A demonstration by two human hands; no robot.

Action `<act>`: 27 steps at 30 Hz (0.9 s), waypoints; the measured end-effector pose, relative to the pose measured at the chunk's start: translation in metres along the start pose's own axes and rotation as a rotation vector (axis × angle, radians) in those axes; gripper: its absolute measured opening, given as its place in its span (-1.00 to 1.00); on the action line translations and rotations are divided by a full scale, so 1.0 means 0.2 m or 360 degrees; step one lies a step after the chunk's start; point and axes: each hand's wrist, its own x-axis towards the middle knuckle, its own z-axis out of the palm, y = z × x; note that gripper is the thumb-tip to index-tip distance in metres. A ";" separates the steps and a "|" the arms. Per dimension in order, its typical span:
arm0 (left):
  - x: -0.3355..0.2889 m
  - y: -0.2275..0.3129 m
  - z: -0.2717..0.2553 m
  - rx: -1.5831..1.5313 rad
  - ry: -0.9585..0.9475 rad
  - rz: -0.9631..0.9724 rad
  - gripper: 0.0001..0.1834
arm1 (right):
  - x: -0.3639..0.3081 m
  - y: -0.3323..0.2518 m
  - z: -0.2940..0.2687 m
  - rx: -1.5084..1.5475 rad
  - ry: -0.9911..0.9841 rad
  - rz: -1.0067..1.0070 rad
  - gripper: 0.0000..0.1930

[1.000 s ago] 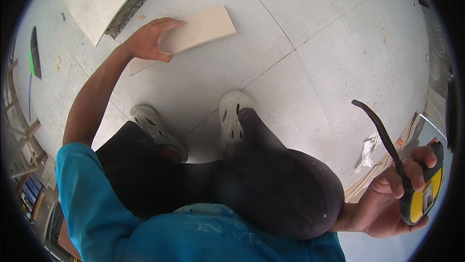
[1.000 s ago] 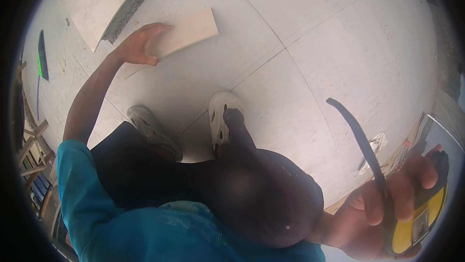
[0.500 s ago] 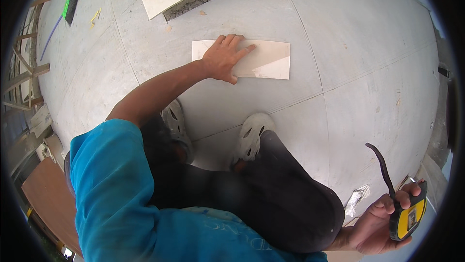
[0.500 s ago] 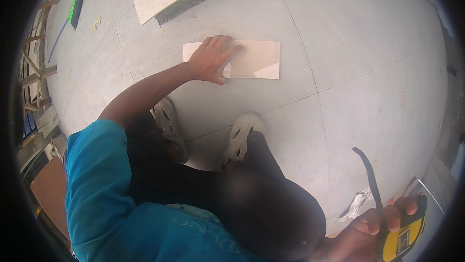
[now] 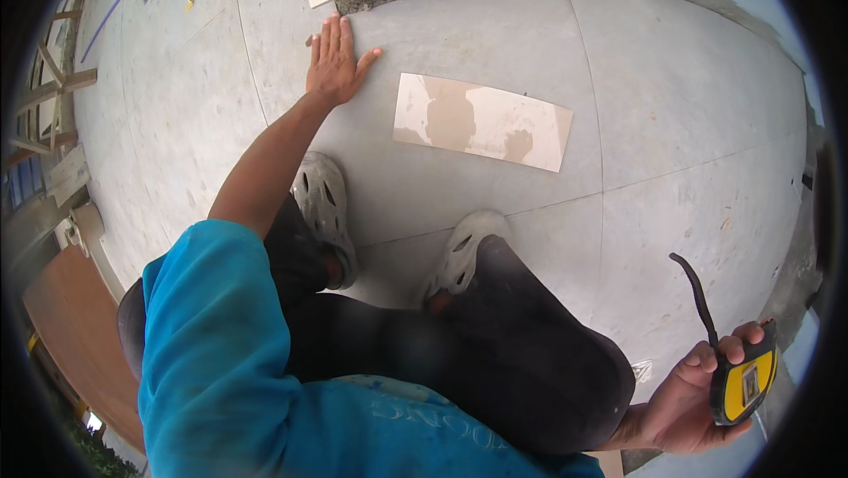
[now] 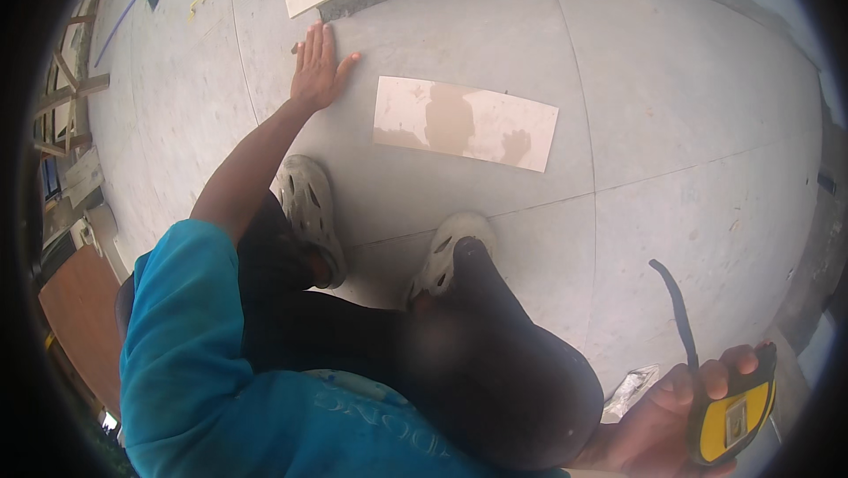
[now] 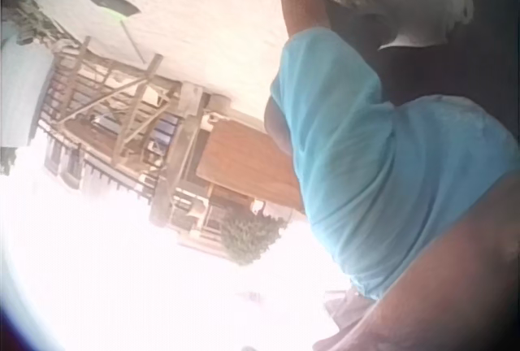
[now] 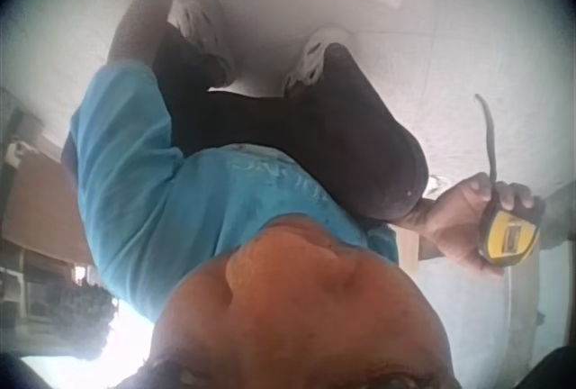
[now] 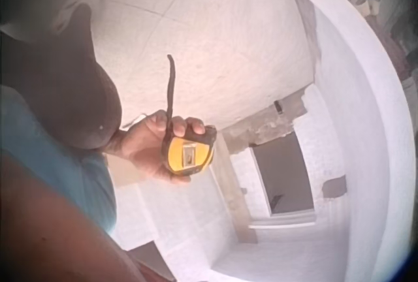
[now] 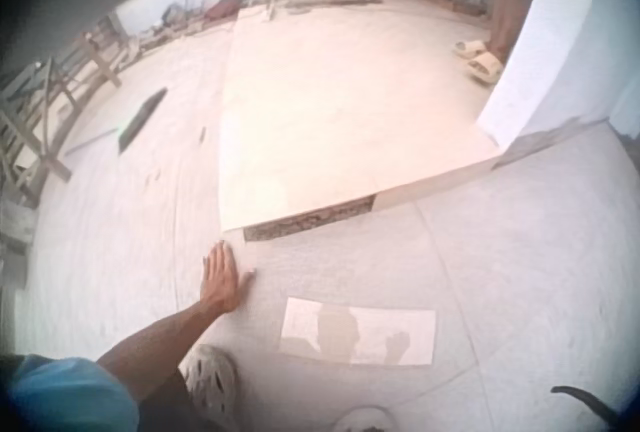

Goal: The person measures a rectangular tile with a tape measure and marks it with a pencil. They then place the tile on the floor to check fit and continue measuring and marking.

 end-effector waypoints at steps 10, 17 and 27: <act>-0.14 0.13 -0.35 -0.0775 0.0712 0.0544 -0.70 | 0.26 0.47 -0.17 -0.0595 -0.0278 0.0561 0.05; -0.49 0.90 -0.56 -0.1970 -0.0786 0.0534 -0.61 | 0.33 1.03 -0.05 -0.1719 -0.1022 0.0913 -0.06; -0.41 0.89 -0.56 -0.1836 -0.1303 0.0236 -0.65 | 0.23 1.15 -0.16 -0.1443 -0.0893 0.1117 -0.23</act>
